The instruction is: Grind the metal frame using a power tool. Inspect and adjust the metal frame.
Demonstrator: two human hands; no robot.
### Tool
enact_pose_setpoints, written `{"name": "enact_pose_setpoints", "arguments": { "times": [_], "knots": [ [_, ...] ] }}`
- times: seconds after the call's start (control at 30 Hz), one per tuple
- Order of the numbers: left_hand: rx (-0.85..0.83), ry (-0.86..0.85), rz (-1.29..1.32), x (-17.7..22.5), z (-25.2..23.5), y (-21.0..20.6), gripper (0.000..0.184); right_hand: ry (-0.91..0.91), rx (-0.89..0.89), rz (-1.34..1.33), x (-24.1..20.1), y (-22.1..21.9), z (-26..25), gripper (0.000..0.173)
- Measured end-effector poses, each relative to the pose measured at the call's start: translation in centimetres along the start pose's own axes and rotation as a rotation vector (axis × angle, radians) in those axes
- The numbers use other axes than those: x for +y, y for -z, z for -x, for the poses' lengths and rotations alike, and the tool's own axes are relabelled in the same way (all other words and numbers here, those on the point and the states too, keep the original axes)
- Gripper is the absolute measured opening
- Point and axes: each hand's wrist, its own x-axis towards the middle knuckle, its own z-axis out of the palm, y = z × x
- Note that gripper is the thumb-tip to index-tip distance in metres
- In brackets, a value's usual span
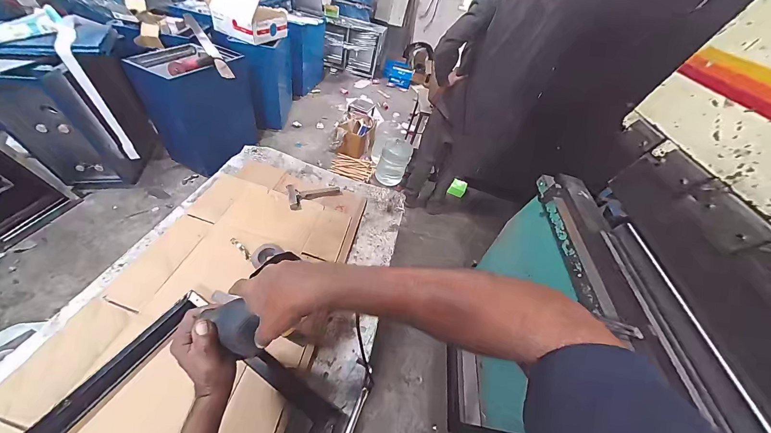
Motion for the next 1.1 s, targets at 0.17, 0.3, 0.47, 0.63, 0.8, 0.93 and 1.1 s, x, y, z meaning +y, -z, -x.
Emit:
{"name": "enact_pose_setpoints", "arguments": {
  "times": [0.17, 0.3, 0.47, 0.63, 0.8, 0.93, 1.1],
  "knots": [
    [0.046, 0.1, 0.072, 0.6, 0.0, -0.6, 0.042, 0.006, -0.114, -0.238, 0.7, 0.4, -0.1, 0.047],
    [-0.023, 0.009, -0.05, 1.6, 0.0, -0.6, 0.049, -0.033, -0.135, -0.165, 0.1, 1.3, 0.4, 0.039],
    [-0.028, -0.025, 0.063, 2.4, -1.1, -2.3, 0.049, -0.142, -0.146, -0.214, -0.1, 1.3, 0.5, 0.048],
    [-0.034, -0.015, 0.084, 2.7, -1.2, -2.4, 0.049, -0.157, -0.128, -0.181, -0.5, 1.6, 1.1, 0.058],
    [-0.043, -0.007, 0.071, 3.1, -1.3, -2.4, 0.046, -0.141, -0.113, -0.149, -0.5, 1.6, 1.2, 0.052],
    [-0.051, -0.003, 0.06, 3.5, -1.5, -2.5, 0.048, -0.124, -0.11, -0.162, -0.2, 1.8, 1.4, 0.054],
    [-0.055, -0.003, 0.079, 4.0, -1.6, -2.7, 0.047, -0.1, -0.107, -0.16, -0.3, 2.2, 2.0, 0.06]
  ]
}}
